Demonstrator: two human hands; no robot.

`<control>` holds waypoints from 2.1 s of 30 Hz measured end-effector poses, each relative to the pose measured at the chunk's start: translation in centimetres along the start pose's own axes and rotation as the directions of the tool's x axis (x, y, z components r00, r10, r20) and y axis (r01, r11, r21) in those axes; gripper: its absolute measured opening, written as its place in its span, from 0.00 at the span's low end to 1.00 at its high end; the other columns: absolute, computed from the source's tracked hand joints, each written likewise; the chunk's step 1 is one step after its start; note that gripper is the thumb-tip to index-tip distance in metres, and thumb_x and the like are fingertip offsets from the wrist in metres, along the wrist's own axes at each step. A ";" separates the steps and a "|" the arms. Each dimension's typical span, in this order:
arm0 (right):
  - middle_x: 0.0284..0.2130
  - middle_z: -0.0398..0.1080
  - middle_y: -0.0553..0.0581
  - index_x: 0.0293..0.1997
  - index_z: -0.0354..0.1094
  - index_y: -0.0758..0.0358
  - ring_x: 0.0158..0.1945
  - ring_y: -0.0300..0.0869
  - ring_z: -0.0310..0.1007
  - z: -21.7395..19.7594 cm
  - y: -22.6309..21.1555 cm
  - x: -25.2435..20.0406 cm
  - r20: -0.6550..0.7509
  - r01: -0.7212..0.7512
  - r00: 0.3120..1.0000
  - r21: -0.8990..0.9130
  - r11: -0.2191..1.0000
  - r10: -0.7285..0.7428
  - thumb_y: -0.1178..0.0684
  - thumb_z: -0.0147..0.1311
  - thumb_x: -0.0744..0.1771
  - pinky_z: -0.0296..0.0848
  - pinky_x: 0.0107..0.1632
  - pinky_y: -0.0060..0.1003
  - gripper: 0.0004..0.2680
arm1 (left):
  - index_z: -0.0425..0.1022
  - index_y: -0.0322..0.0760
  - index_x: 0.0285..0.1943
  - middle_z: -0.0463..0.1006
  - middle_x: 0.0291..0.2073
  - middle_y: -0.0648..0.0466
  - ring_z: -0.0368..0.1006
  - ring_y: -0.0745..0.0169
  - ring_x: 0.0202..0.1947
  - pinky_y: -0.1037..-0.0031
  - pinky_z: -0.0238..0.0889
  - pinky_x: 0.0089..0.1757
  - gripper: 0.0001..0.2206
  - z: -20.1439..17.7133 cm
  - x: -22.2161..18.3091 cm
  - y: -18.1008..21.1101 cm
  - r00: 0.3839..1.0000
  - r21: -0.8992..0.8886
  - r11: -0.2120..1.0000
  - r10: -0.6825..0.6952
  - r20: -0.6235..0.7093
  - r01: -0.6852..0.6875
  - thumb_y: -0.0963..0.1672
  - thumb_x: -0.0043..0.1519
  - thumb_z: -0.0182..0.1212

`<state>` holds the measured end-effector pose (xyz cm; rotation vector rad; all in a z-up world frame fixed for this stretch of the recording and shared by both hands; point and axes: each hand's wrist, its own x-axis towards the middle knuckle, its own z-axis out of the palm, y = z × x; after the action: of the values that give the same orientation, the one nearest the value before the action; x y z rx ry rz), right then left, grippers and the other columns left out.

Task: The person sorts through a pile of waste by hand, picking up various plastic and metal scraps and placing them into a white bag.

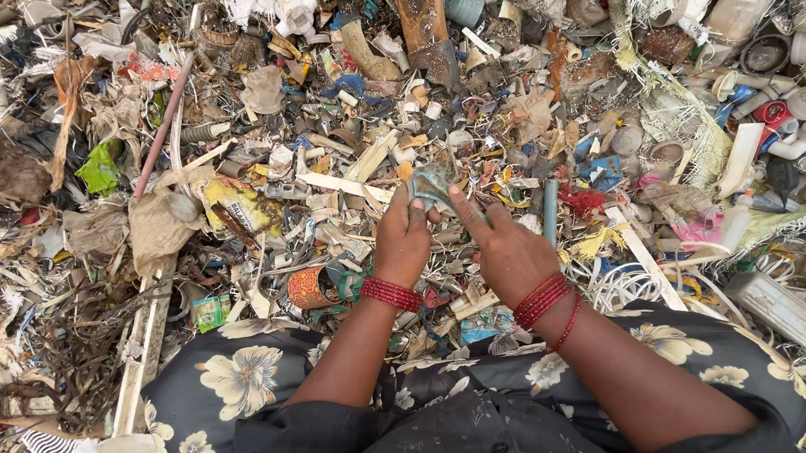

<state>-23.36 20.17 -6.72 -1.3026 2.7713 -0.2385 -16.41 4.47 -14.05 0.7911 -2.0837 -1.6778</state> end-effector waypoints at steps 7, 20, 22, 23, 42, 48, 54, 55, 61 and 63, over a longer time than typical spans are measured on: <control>0.47 0.61 0.69 0.81 0.37 0.55 0.44 0.60 0.67 1.5 2.1 -0.2 -0.523 0.147 0.851 0.149 0.978 -0.048 0.70 0.48 0.64 0.73 0.47 0.52 0.35 | 0.65 0.29 0.69 0.82 0.33 0.46 0.80 0.45 0.35 0.57 0.70 0.40 0.21 -1.0 0.2 1.1 0.952 0.447 0.872 0.280 -0.127 -0.197 0.39 0.65 0.50; 0.42 0.59 0.67 0.80 0.40 0.54 0.41 0.58 0.63 1.7 0.8 0.4 -0.306 0.113 0.952 0.252 0.961 -0.032 0.71 0.53 0.61 0.70 0.45 0.52 0.37 | 0.75 0.38 0.63 0.82 0.46 0.51 0.75 0.54 0.43 0.64 0.72 0.45 0.22 -4.2 -1.0 5.9 0.761 0.745 0.504 0.648 0.007 -0.436 0.35 0.58 0.59; 0.47 0.60 0.67 0.81 0.40 0.54 0.46 0.57 0.65 -0.1 1.7 0.5 -0.427 0.169 0.903 0.241 0.956 -0.053 0.70 0.53 0.65 0.71 0.48 0.51 0.35 | 0.79 0.40 0.59 0.83 0.42 0.51 0.76 0.54 0.38 0.64 0.72 0.42 0.19 -7.4 -1.7 7.9 0.861 0.802 0.527 0.507 -0.032 -0.281 0.36 0.58 0.60; 0.49 0.61 0.67 0.82 0.40 0.54 0.49 0.57 0.66 -1.3 2.5 0.3 -0.485 0.201 0.872 0.231 0.952 -0.066 0.70 0.52 0.66 0.71 0.49 0.50 0.34 | 0.79 0.40 0.58 0.82 0.43 0.51 0.77 0.54 0.40 0.63 0.71 0.44 0.18 -9.6 -2.7 9.0 0.799 0.826 0.483 0.597 -0.067 -0.292 0.36 0.60 0.60; 0.41 0.63 0.68 0.75 0.54 0.69 0.39 0.57 0.66 -13.3 5.3 -4.0 -0.416 0.248 0.891 0.104 0.963 -0.184 0.65 0.59 0.66 0.67 0.41 0.49 0.27 | 0.75 0.46 0.68 0.83 0.50 0.46 0.80 0.44 0.49 0.54 0.71 0.52 0.24 -40.3 -27.7 1.6 0.764 0.798 0.105 -0.387 -0.517 0.593 0.54 0.64 0.59; 0.34 0.72 0.66 0.62 0.70 0.63 0.34 0.60 0.73 -14.9 5.9 -3.8 -0.294 0.162 0.943 -0.017 0.987 -0.160 0.62 0.54 0.68 0.71 0.36 0.51 0.14 | 0.74 0.50 0.69 0.80 0.54 0.42 0.77 0.35 0.47 0.49 0.71 0.46 0.23 -29.8 -17.3 13.6 0.932 0.915 0.186 -0.118 -0.342 0.359 0.55 0.66 0.58; 0.39 0.73 0.71 0.62 0.66 0.64 0.43 0.63 0.74 -7.8 13.2 4.2 0.014 0.088 0.996 0.110 0.990 -0.090 0.57 0.56 0.67 0.73 0.47 0.56 0.15 | 0.75 0.41 0.64 0.82 0.48 0.45 0.80 0.46 0.42 0.56 0.71 0.43 0.20 -19.5 -5.8 18.3 0.978 0.777 0.613 0.209 0.011 -0.140 0.51 0.65 0.59; 0.39 0.74 0.72 0.67 0.60 0.62 0.43 0.61 0.76 -6.2 14.7 6.1 0.208 -0.016 0.978 0.045 0.999 0.006 0.60 0.56 0.64 0.74 0.47 0.54 0.21 | 0.75 0.43 0.63 0.82 0.48 0.46 0.79 0.45 0.43 0.55 0.70 0.44 0.20 -18.1 -4.5 17.2 0.990 0.773 0.628 0.139 0.000 -0.089 0.51 0.65 0.59; 0.43 0.78 0.65 0.61 0.70 0.55 0.48 0.56 0.80 5.0 19.0 15.8 0.466 -0.091 0.867 -0.200 0.975 0.177 0.57 0.55 0.66 0.78 0.52 0.51 0.15 | 0.72 0.46 0.66 0.79 0.52 0.42 0.74 0.43 0.55 0.56 0.66 0.55 0.24 -13.5 1.5 7.6 0.918 0.811 0.585 -0.339 0.206 0.034 0.54 0.62 0.60; 0.44 0.75 0.66 0.59 0.69 0.56 0.49 0.58 0.78 9.3 17.6 19.4 0.403 -0.110 0.895 -0.216 0.970 0.192 0.58 0.53 0.66 0.78 0.50 0.54 0.14 | 0.72 0.43 0.65 0.77 0.55 0.42 0.73 0.42 0.56 0.54 0.65 0.55 0.24 -13.5 2.6 5.4 0.940 0.835 0.551 -0.283 0.190 -0.003 0.53 0.63 0.58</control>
<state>-47.92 15.30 -18.88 -1.0106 2.5412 0.2911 -11.58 -6.82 -5.78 1.0107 -3.1722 -0.7841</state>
